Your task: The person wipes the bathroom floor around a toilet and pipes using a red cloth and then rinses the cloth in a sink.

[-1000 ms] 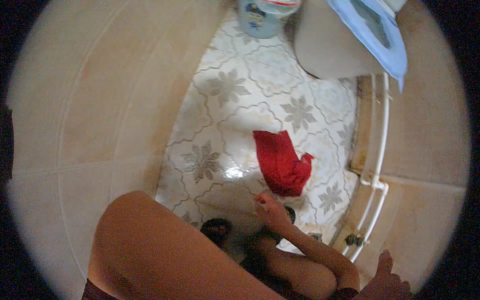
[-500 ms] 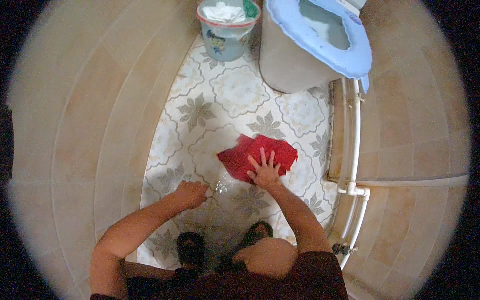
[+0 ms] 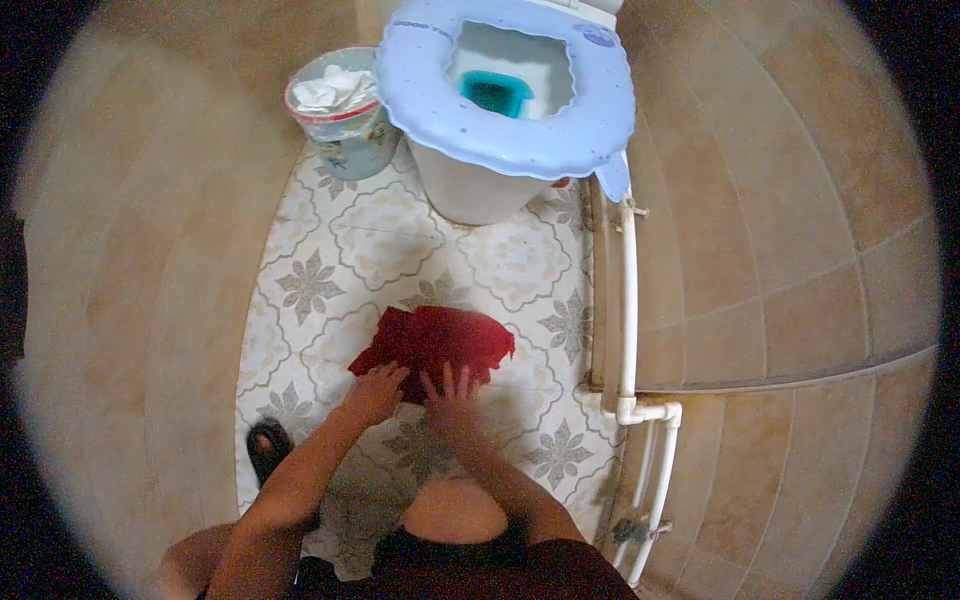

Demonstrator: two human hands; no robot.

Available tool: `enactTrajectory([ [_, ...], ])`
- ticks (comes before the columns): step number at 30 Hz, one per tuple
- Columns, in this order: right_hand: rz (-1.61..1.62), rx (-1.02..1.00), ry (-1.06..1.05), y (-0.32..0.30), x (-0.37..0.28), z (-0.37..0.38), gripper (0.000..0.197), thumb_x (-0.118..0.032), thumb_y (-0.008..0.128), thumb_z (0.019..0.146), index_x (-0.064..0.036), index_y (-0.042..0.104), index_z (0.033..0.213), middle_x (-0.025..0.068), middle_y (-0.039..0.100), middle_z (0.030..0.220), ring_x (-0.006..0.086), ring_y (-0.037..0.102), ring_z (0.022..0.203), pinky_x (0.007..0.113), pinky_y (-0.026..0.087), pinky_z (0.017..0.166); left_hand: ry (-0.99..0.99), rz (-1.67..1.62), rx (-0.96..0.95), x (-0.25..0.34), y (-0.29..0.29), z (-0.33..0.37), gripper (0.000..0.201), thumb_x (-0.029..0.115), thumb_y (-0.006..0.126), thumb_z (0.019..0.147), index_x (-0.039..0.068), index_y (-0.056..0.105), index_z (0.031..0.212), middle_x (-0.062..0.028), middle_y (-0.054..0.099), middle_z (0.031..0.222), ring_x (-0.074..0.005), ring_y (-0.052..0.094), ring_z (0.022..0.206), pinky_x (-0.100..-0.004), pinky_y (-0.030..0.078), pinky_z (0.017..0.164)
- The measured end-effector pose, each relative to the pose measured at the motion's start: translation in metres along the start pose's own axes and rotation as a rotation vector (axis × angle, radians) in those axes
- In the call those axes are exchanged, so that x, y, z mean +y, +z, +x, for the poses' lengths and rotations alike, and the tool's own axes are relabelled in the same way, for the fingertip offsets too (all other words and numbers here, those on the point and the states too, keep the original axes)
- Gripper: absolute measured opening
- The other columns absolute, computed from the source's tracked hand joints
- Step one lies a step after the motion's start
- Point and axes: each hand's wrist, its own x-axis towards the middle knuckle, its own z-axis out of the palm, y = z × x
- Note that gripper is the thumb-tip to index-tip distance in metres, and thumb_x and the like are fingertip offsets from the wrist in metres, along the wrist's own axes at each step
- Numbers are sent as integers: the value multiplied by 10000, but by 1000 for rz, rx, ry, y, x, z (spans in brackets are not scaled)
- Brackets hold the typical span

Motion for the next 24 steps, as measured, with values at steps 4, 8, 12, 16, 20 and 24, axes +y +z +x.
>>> enactTrajectory([
  [4,31,-43,25,-10,-26,-23,621,-325,590,809,-299,336,1375,163,223,1442,466,186,1298,665,261,943,8,168,-18,-13,20,0,572,224,579,823,204,364,1353,-139,297,1427,-397,294,1288,-539,336,973],
  [8,145,-99,2,-28,-27,-24,631,-312,574,825,-312,296,1392,155,212,1450,480,207,1281,681,240,937,56,225,148,-24,49,-15,571,240,597,802,243,404,1339,-118,285,1435,-422,246,1304,-569,280,999],
  [12,151,-51,79,-43,-23,11,618,-325,569,836,-312,297,1391,147,195,1456,483,218,1271,698,221,928,91,300,199,-26,41,11,542,269,581,814,250,415,1330,-128,317,1409,-425,209,1317,-583,266,1000],
  [16,93,-33,166,-27,14,63,583,-401,518,858,-312,300,1390,138,191,1459,476,203,1281,731,198,902,45,139,80,-13,4,74,545,237,557,820,217,398,1341,-150,371,1369,-433,211,1315,-578,277,1003],
  [20,-27,-45,229,-17,77,129,596,-512,483,841,-347,298,1384,114,158,1475,461,160,1304,746,185,894,41,100,181,2,-11,124,564,210,533,827,225,361,1364,-166,308,1410,-421,210,1322,-566,273,1016],
  [24,-35,-180,387,-36,145,176,637,-673,339,833,-422,190,1398,60,8,1514,418,4,1359,745,83,950,97,166,177,3,8,140,580,206,509,835,220,323,1384,-144,263,1442,-385,213,1333,-560,256,1028],
])
